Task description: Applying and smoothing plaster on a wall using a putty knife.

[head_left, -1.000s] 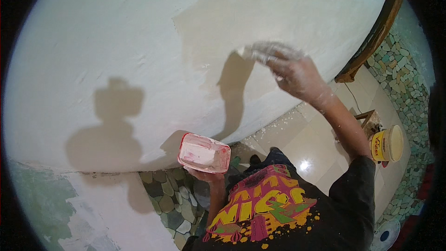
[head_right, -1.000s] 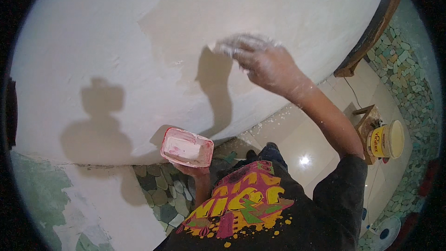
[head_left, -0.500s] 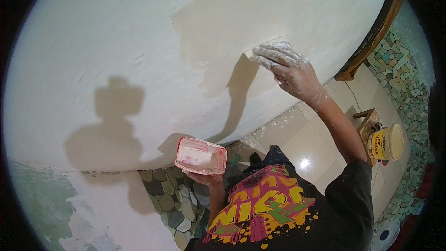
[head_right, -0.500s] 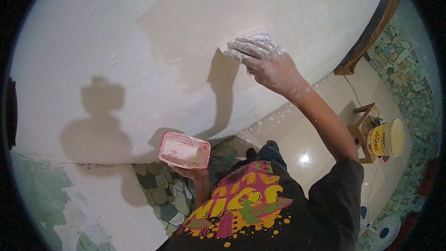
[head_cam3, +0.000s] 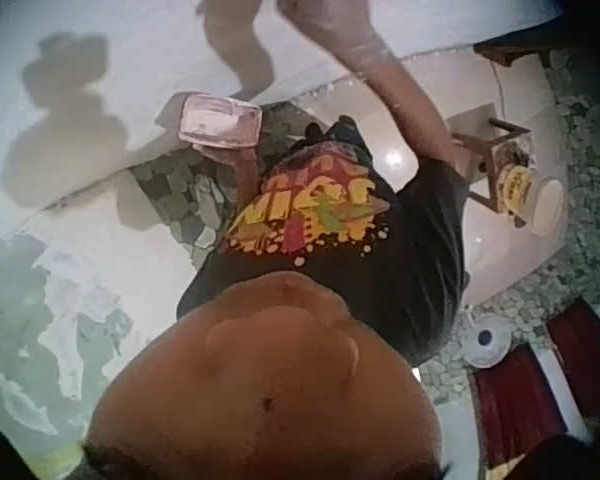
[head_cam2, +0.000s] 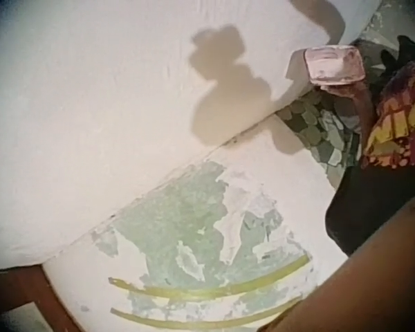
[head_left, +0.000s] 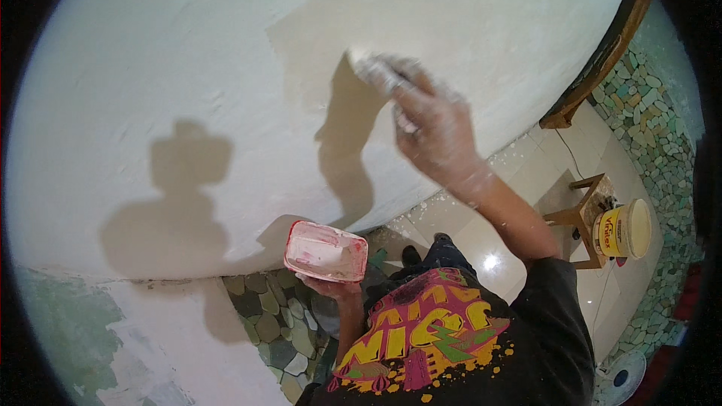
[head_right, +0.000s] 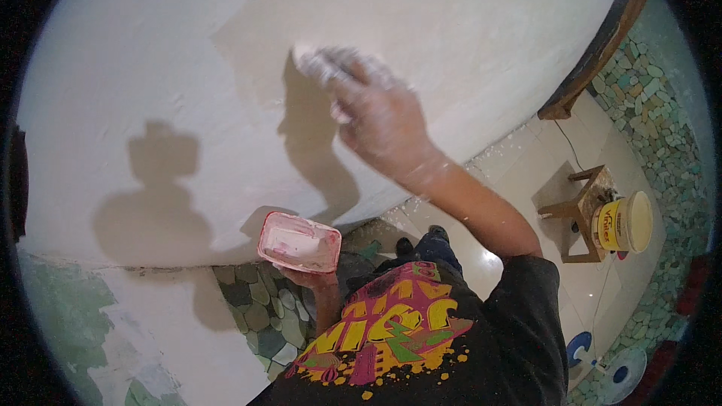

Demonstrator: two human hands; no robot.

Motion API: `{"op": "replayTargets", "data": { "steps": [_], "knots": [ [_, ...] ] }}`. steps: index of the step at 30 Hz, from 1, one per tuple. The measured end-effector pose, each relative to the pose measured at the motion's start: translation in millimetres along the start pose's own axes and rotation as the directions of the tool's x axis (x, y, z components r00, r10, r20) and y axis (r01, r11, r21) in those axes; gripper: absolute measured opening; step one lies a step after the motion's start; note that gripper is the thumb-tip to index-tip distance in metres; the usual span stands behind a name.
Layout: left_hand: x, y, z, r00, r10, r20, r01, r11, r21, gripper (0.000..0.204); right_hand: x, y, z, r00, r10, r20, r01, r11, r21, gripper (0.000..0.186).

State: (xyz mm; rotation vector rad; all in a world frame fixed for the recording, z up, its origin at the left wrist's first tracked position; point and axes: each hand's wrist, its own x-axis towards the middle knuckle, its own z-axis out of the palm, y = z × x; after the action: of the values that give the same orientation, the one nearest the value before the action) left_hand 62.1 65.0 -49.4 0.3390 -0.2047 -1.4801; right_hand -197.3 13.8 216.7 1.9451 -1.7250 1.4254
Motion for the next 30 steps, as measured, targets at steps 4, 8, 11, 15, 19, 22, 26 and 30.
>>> {"op": "replayTargets", "data": {
  "steps": [4, 8, 11, 15, 19, 22, 26, 30],
  "knots": [
    [2.8, 0.2, 4.9, 0.999, 0.023, 0.035, -0.026, 0.996, 0.083, 0.076, 1.3, -11.8, 1.5, 0.999, 0.001, 0.039, -0.005, 0.996, 0.087, 0.055],
    [3.9, 0.6, -0.1, 0.993, 0.026, 0.112, -0.030, 0.999, 0.032, 0.074, 15.0, 11.7, -14.6, 0.978, 0.061, -0.200, -0.032, 0.989, 0.144, 0.057],
    [2.9, 0.7, -3.2, 0.994, 0.027, 0.102, -0.028, 1.000, 0.007, 0.074, 30.2, 10.2, -14.9, 0.954, 0.016, -0.299, 0.007, 0.997, 0.076, 0.064],
    [2.4, -1.8, 8.6, 0.977, -0.002, 0.213, 0.009, 0.999, -0.031, 0.074, 11.1, -33.2, 9.7, 0.991, 0.096, -0.095, -0.090, 0.993, 0.070, 0.059],
    [1.6, -6.5, 12.4, 0.990, 0.042, 0.137, -0.054, 0.995, 0.084, 0.074, -11.1, -46.2, 28.2, 0.995, 0.078, 0.065, -0.085, 0.991, 0.106, 0.062],
    [0.1, -8.8, 13.1, 0.994, 0.055, 0.099, -0.063, 0.996, 0.069, 0.075, -17.6, -37.9, 27.7, 0.986, 0.046, 0.162, -0.080, 0.974, 0.211, 0.060],
    [-4.0, -8.8, 14.1, 0.998, 0.041, 0.039, -0.043, 0.997, 0.066, 0.084, -7.6, -22.7, 8.2, 0.983, 0.180, 0.019, -0.174, 0.911, 0.373, 0.058],
    [-10.1, -8.5, -0.8, 0.998, 0.061, -0.010, -0.061, 0.998, -0.024, 0.071, 10.5, -21.7, 13.1, 0.987, 0.067, -0.147, -0.039, 0.982, 0.186, 0.061]
  ]
}}
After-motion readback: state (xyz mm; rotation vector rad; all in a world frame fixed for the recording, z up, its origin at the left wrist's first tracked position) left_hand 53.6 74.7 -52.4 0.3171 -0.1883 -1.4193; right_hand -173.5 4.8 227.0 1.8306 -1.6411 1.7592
